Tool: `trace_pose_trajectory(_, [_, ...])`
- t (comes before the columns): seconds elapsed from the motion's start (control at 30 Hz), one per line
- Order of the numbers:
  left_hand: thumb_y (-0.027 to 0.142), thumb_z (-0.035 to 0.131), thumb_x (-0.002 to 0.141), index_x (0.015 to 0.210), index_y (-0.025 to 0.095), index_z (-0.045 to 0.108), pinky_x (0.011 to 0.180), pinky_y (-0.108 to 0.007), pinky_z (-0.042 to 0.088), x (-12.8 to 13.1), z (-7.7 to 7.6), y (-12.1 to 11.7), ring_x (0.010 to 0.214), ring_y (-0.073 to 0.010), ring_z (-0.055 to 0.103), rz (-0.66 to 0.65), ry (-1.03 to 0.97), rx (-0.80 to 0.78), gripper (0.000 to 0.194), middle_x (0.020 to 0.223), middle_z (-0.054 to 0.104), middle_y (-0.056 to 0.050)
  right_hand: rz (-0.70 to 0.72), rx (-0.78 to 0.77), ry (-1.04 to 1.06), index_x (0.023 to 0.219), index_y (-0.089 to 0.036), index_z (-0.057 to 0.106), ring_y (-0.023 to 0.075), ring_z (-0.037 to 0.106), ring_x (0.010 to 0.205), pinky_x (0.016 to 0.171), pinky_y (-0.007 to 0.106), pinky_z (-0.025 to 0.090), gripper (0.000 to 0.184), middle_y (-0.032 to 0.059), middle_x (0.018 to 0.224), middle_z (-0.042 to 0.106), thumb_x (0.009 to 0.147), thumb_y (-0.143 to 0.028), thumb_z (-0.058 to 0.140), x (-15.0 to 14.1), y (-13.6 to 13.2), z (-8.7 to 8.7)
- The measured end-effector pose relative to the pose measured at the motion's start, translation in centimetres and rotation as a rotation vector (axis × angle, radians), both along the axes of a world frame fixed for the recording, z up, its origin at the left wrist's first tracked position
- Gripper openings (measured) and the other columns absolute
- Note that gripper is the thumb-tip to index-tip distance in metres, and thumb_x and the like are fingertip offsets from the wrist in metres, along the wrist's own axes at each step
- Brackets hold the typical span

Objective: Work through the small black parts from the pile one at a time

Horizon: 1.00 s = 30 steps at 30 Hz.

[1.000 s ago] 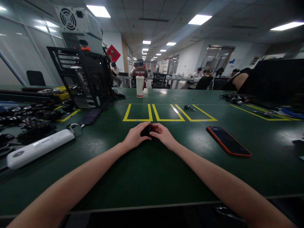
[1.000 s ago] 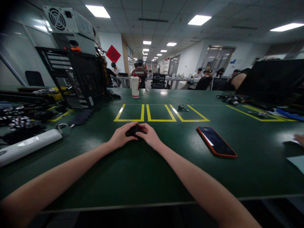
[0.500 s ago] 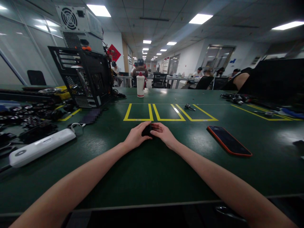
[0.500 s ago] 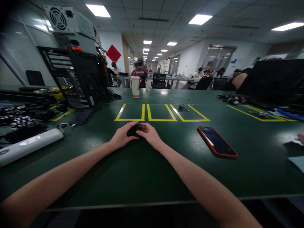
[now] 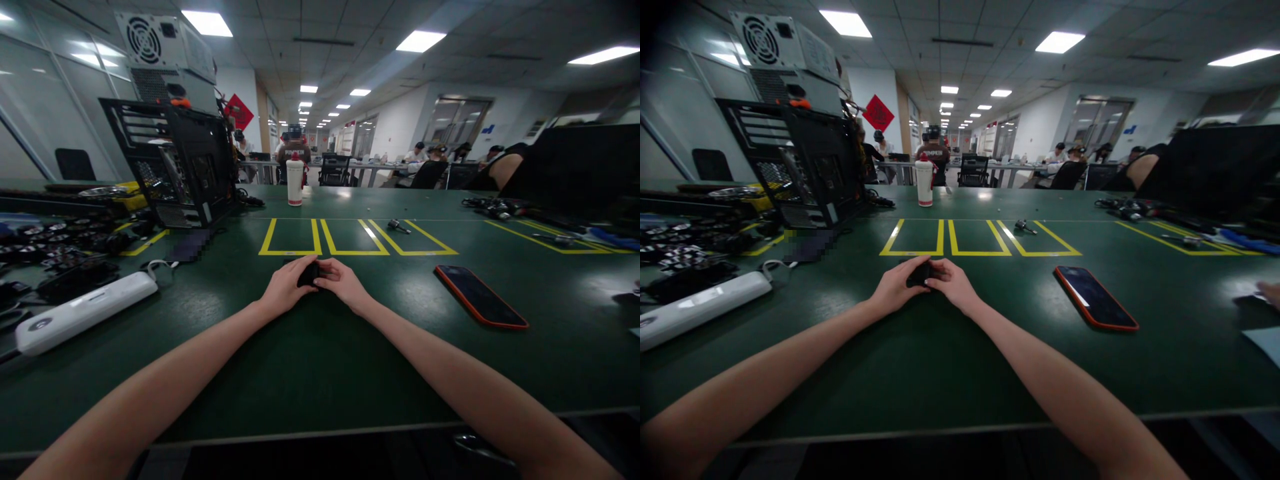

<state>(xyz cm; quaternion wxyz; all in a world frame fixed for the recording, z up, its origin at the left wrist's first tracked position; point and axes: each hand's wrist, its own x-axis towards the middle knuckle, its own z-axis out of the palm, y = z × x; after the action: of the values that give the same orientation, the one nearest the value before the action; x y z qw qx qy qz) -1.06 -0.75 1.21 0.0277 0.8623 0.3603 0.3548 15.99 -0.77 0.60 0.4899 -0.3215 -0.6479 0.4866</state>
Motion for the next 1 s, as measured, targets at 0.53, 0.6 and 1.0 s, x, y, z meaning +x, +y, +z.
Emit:
trace_pose_trajectory(0.53, [0.024, 0.062, 0.071, 0.125, 0.023, 0.031, 0.096, -0.036, 0.038, 0.2, 0.0, -0.1, 0.115, -0.0192, 0.044, -0.015, -0.025, -0.012, 0.063, 0.124, 0.047, -0.006, -0.103, 0.028, -0.044, 0.101, -0.020, 0.054, 0.0166, 0.054, 0.098, 0.089, 0.036, 0.042, 0.036, 0.0047, 0.102, 0.058, 0.066, -0.024, 0.063, -0.1, 0.1, 0.0])
trace_pose_trajectory(0.6, [0.024, 0.062, 0.071, 0.125, 0.024, 0.030, 0.096, -0.036, 0.038, 0.2, 0.0, -0.1, 0.115, -0.0197, 0.044, -0.014, -0.023, -0.015, 0.063, 0.124, 0.047, -0.005, -0.089, 0.000, -0.057, 0.103, -0.019, 0.053, 0.0176, 0.056, 0.097, 0.089, 0.037, 0.042, 0.039, 0.0056, 0.103, 0.058, 0.065, -0.025, 0.063, 0.0, 0.3, -0.2])
trace_pose_trajectory(1.0, [0.023, 0.062, 0.070, 0.123, 0.024, 0.032, 0.095, -0.038, 0.039, 0.3, -0.1, -0.2, 0.113, -0.0209, 0.045, 0.002, -0.030, -0.031, 0.062, 0.123, 0.048, -0.005, -0.102, -0.008, -0.051, 0.097, -0.021, 0.052, 0.0162, 0.056, 0.095, 0.087, 0.036, 0.043, 0.030, 0.0030, 0.097, 0.060, 0.069, -0.026, 0.061, -0.3, -0.3, 0.3])
